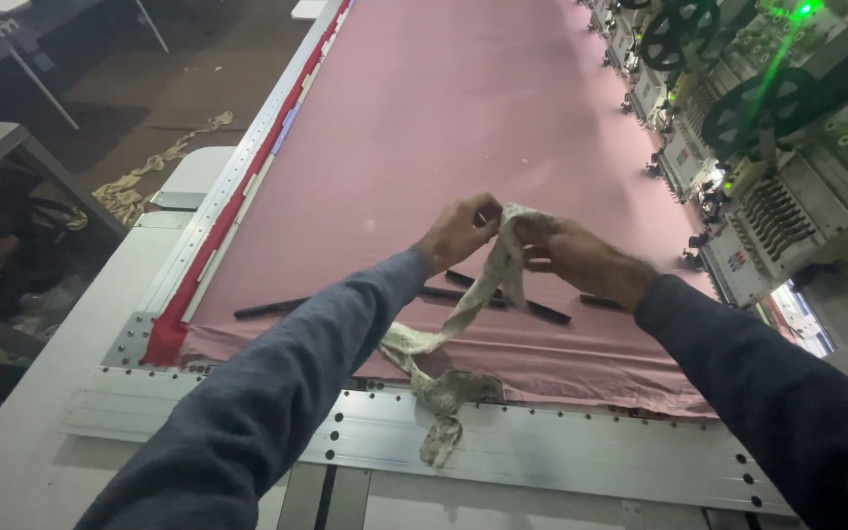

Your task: Preparing and securing fabric on a multi-head industrial embroidery machine using magnetic strips.

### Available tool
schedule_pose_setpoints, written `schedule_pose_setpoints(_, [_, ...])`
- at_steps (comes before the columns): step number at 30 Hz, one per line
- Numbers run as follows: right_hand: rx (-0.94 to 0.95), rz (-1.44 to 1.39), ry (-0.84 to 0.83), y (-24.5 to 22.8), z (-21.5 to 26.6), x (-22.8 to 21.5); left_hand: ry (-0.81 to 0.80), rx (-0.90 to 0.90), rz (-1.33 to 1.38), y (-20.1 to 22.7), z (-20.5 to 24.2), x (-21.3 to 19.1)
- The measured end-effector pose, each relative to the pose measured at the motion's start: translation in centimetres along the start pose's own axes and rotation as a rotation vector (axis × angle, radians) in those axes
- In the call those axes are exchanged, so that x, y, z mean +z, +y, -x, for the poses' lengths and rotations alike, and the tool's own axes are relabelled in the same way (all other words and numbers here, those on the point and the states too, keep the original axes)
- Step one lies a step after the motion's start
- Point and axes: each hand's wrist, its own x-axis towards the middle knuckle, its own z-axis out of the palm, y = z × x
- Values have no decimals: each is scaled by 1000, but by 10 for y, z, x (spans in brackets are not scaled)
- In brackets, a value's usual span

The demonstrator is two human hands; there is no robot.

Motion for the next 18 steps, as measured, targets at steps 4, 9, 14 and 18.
schedule_pose_setpoints(4, [-81,176,42,-8,2,-4,83,23,-300,14,20,-26])
schedule_pose_setpoints(9, [-67,62,97,14,-22,-27,80,89,-534,12,30,-41])
schedule_pose_setpoints(14, [-60,99,82,5,-17,-23,-148,16,-291,-4,30,-29])
schedule_pose_setpoints(18, [-103,293,-57,-43,43,18,-374,-43,275,93,62,-44])
